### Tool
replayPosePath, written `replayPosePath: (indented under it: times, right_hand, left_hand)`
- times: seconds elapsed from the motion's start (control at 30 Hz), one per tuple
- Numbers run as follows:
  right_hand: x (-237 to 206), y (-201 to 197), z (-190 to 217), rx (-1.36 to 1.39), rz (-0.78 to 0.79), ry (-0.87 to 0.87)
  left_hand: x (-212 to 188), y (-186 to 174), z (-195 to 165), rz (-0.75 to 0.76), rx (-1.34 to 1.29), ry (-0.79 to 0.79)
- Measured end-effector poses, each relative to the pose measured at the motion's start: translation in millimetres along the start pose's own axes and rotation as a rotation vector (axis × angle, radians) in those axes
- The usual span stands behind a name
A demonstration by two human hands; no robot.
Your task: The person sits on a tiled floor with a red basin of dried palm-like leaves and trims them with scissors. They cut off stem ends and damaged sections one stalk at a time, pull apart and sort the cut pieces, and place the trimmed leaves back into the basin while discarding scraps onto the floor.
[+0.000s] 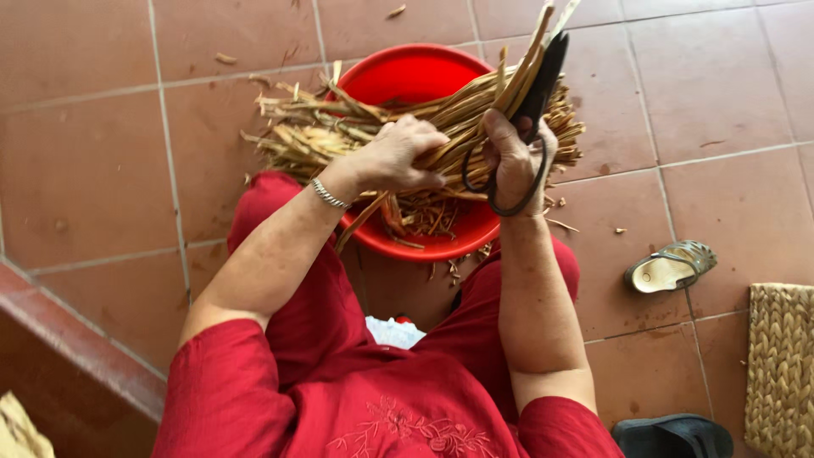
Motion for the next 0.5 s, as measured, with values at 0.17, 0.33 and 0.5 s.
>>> replayPosePath:
  times: [0.17,0.33,0.5]
  right_hand:
    - [-3,0,-4,-0.023,0.071,-0.016]
    - [11,-1,-17,0.065,0.121,-0.025]
    - [34,-5,-32,-0.157,0.094,-0.010]
  left_hand:
    - [-5,6,18,0.019,0.092,-0.176]
    - [-23,-63,44,-0.430,-0.134,-0.173]
    - [-88,-165,23,-0.718,0.096,-0.036]
Point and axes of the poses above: each hand's wrist, its own x-axis towards the middle knuckle, its own y-axis out of the palm, z = x × y, the point moved 5 cm from there along x, towards the middle knuckle, and after that the axes turned 11 degrees about -x, right-handed, at the moved point
